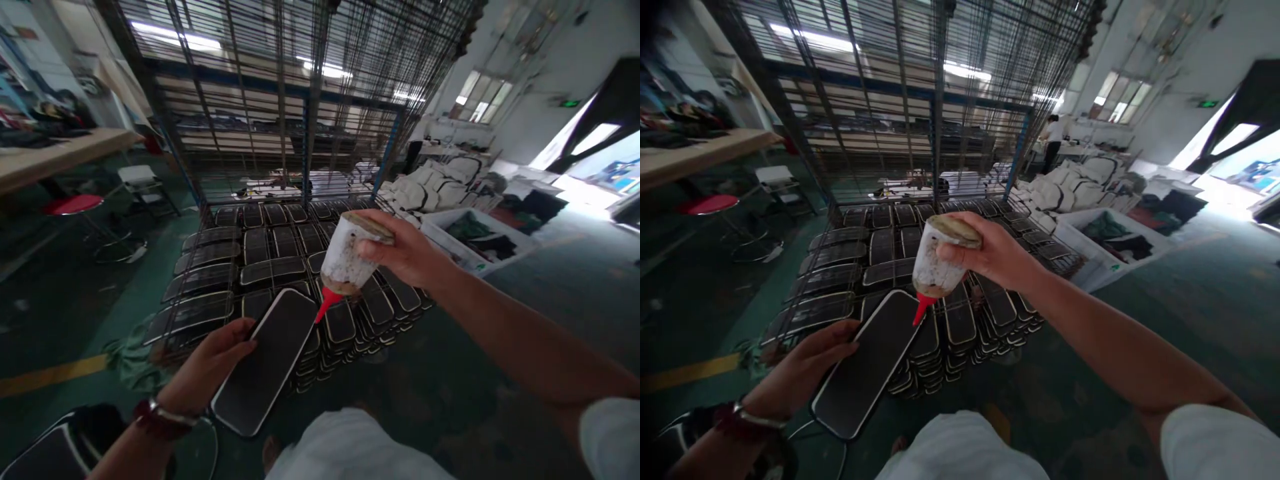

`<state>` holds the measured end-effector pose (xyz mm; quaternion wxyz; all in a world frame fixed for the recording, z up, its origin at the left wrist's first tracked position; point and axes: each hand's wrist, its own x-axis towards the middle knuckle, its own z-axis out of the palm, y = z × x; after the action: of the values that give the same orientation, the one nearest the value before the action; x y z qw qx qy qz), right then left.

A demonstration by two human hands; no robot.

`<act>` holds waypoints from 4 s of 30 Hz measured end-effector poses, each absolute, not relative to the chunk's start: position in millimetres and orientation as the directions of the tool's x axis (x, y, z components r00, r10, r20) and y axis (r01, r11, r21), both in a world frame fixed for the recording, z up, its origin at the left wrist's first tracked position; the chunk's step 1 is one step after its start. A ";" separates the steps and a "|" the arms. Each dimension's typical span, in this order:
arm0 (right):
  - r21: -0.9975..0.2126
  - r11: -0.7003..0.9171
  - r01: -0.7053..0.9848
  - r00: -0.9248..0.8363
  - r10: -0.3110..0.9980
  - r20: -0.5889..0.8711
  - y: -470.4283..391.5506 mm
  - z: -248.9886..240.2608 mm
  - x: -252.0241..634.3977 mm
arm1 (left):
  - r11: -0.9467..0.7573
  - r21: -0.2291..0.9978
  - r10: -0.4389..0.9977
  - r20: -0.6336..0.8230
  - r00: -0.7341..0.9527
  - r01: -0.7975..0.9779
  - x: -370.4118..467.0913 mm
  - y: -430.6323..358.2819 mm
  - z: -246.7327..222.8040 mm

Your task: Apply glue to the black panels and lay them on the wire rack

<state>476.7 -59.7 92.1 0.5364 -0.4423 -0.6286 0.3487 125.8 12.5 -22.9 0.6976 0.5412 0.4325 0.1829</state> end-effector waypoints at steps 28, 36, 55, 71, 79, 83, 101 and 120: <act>-0.942 0.215 -0.256 0.118 0.975 0.190 -54.5 53.6 489.6 | 0.297 0.893 0.731 -0.440 0.521 0.338 130.4 18.0 -2.9; -0.950 0.264 -0.168 0.154 0.959 0.239 -61.5 62.1 490.8 | 0.288 0.896 0.698 -0.438 0.566 0.338 120.5 20.8 -2.9; -0.956 0.234 -0.179 0.211 0.958 0.195 -61.6 58.7 478.9 | 0.352 0.857 0.611 -0.516 0.601 0.378 115.1 12.9 29.0; -0.962 0.207 -0.179 0.199 0.965 0.171 -54.7 55.0 477.8 | 0.344 0.857 0.593 -0.515 0.619 0.383 120.2 20.1 28.4; -0.957 0.238 -0.165 0.187 0.960 0.207 -56.6 52.9 479.0 | 0.342 0.852 0.600 -0.523 0.605 0.397 108.3 28.8 21.6; -0.952 0.254 -0.170 0.203 0.954 0.219 -60.0 51.3 480.6 | 0.342 0.848 0.586 -0.529 0.614 0.404 104.6 32.5 17.9; -0.926 0.298 -0.232 0.384 0.903 0.195 -76.1 31.7 478.7 | 0.514 0.826 0.721 -0.563 0.405 0.232 101.4 33.7 6.7; -0.877 0.361 -0.318 0.500 0.850 0.169 -86.2 3.4 439.0 | 0.572 0.820 0.763 -0.536 0.362 0.009 119.0 21.3 5.1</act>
<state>439.0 -86.2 3.4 0.7602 -0.4147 -0.3206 0.3839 119.0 21.3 5.1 0.7307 0.3839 0.5022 0.2580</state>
